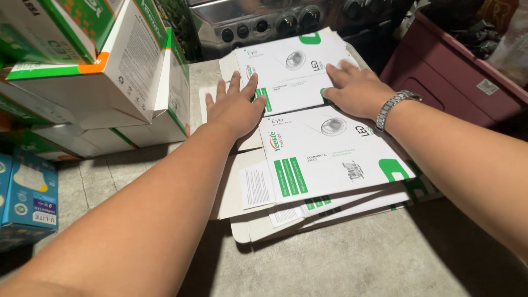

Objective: The person flattens empty LED bulb boxes by hand on a table, pressing each box flat and stacking the flattened cardboard pieces, then picks up another box to flatten.

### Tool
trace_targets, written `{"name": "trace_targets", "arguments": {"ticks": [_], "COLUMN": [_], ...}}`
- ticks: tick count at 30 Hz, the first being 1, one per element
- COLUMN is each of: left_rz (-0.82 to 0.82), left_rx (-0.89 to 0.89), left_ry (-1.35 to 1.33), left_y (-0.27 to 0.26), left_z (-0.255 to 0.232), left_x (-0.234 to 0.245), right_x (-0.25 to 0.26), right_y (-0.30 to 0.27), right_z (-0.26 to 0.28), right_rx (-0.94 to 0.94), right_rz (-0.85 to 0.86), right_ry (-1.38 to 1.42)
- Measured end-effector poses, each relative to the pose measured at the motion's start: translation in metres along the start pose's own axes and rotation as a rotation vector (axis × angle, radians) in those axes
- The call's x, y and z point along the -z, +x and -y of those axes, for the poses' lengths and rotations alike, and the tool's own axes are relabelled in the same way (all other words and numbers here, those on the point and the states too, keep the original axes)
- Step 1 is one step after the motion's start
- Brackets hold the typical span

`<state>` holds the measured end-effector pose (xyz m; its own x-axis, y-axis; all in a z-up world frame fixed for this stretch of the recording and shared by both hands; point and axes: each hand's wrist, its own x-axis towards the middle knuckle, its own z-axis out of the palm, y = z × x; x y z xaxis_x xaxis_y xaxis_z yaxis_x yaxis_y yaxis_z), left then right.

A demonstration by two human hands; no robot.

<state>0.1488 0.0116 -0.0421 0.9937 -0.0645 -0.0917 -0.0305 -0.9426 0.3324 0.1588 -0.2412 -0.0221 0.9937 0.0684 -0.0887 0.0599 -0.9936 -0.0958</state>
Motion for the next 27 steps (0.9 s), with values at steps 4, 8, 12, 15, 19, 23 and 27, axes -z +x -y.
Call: {"name": "trace_targets", "arguments": {"ticks": [4,8,12,15,19,23,27], "left_rz": [-0.030,-0.059,-0.122,-0.181,-0.235,-0.249,-0.261], "left_rx": [0.071,0.089,0.067,0.057,0.026,0.022,-0.004], "left_ry": [-0.066,-0.152,-0.146,-0.153,-0.140,-0.153,-0.162], "left_y": [-0.012,-0.021,-0.024,-0.024,-0.028,-0.034,-0.042], "left_z": [-0.003,-0.010,-0.015,-0.020,-0.023,-0.025,-0.027], "left_x": [0.008,0.020,0.030,0.037,0.042,0.047,0.052], "right_x": [0.016,0.030,0.039,0.047,0.059,0.064,0.066], "right_y": [-0.018,-0.024,-0.023,-0.028,-0.040,-0.061,-0.087], "right_z": [0.008,0.007,0.004,-0.001,-0.006,-0.009,-0.010], "right_rx": [-0.193,-0.109,-0.013,0.040,0.077,0.085,0.072], "right_rz": [0.047,-0.039,-0.197,-0.277,-0.326,-0.338,-0.297], "right_ry": [0.168,0.176,0.060,0.065,0.091,0.087,0.086]}}
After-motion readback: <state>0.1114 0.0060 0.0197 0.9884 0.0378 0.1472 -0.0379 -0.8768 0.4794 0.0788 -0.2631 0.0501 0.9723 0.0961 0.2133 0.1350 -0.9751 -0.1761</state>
